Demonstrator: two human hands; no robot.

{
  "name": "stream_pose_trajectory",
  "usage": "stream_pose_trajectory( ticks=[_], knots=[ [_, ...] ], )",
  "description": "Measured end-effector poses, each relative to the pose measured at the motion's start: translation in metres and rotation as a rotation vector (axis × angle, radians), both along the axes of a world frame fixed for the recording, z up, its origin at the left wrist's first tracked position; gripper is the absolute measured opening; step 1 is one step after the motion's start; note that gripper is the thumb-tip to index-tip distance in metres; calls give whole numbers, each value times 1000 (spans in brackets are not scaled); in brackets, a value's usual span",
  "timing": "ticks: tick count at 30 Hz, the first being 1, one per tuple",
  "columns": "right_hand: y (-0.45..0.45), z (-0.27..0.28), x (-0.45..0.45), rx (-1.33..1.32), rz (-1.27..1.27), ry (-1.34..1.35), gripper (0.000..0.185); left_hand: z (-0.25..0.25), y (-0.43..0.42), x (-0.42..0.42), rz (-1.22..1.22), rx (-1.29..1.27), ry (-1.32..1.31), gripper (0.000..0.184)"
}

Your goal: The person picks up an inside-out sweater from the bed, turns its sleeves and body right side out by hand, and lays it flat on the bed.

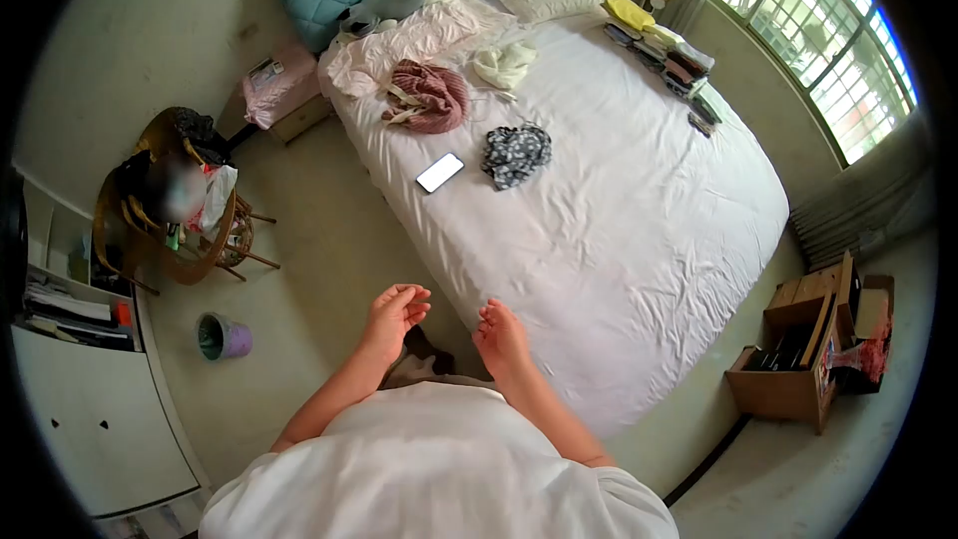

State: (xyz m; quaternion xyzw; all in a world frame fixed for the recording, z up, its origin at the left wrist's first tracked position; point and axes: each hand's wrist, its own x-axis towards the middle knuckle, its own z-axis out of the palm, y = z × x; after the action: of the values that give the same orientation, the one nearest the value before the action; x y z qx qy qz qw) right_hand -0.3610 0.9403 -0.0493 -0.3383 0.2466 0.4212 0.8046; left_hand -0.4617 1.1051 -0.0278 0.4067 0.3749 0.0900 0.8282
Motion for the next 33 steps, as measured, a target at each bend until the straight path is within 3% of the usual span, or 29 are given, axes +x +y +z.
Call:
stream_pose_trajectory(
  ticks=[5,13,20,25,33],
  knots=[
    [105,24,16,-39,93,-103,18,4,101,9,67,0,36,12],
    [183,19,56,-135,65,-52,16,-3,184,75,-49,-52,54,12],
    [279,-4,138,-10,0,-60,18,3,275,153,-88,46,48,14],
    [334,24,177,-8,35,-149,15,4,325,199,-69,32,-5,13],
    [426,-12,236,-106,-119,-114,21,-20,434,273,-228,-58,8,11]
  ],
)
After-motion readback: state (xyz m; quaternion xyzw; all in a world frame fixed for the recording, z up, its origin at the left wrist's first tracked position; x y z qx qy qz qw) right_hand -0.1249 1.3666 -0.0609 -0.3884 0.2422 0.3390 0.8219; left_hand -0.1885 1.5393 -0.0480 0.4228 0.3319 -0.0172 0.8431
